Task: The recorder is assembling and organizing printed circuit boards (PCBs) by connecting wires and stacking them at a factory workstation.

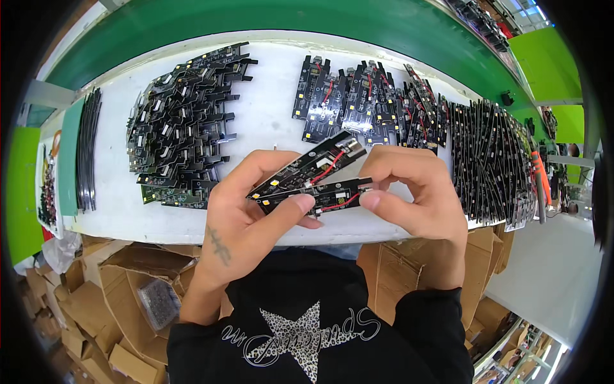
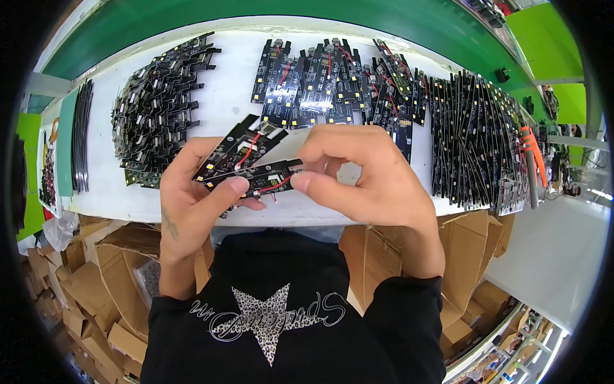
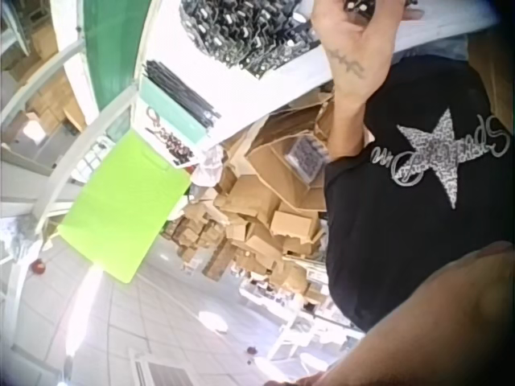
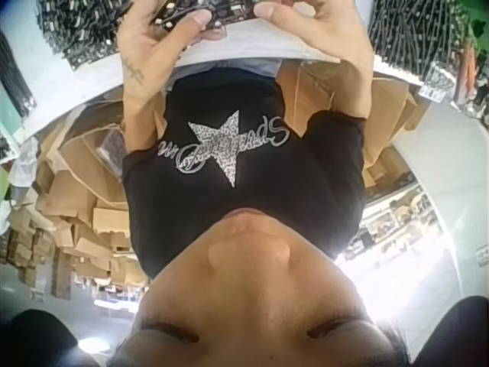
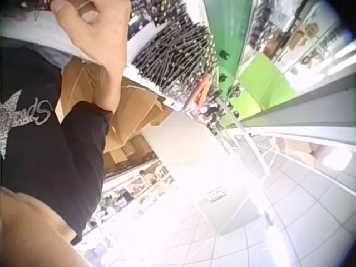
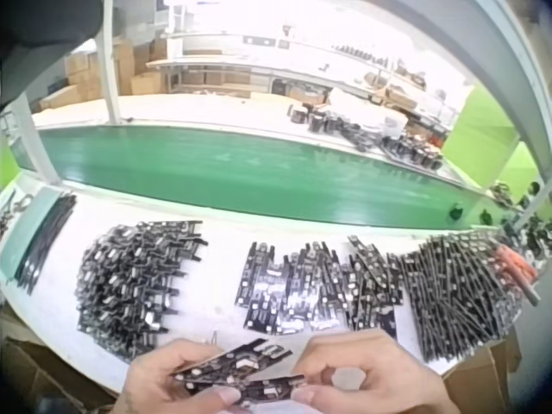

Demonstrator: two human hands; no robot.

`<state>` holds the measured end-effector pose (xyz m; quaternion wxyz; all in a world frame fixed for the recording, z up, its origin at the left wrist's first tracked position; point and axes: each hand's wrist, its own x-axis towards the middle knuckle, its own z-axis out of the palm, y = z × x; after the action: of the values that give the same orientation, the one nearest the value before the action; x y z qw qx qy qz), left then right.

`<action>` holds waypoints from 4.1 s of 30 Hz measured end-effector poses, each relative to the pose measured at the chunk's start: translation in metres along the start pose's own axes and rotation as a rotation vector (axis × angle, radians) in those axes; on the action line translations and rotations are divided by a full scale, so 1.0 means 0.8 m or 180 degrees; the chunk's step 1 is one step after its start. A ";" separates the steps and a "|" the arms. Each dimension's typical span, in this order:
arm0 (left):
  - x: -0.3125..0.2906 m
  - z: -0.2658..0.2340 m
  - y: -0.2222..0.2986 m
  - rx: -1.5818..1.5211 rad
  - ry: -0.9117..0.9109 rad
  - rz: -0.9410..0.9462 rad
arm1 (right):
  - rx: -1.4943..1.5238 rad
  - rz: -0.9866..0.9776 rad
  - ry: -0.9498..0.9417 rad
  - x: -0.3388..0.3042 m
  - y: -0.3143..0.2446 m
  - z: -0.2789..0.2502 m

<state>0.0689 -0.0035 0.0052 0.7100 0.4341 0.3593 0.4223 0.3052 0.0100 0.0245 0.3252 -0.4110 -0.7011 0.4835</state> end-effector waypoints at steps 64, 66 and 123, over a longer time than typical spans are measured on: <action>-0.053 -0.110 0.050 0.0289 0.0681 0.0026 | 0.0748 0.0803 0.0545 0.008 0.019 0.035; -0.061 -0.134 0.059 0.0444 0.1002 0.0337 | 0.0283 0.0281 0.0520 0.012 0.025 0.059; 0.035 -0.106 0.111 0.5121 0.0941 0.2701 | -0.2826 0.1098 0.2581 -0.073 0.048 -0.032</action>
<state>-0.0206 0.0720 0.0520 -0.0733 0.8340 0.4425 0.3214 0.3635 -0.0236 -0.0072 0.2809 -0.7649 -0.5796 -0.0027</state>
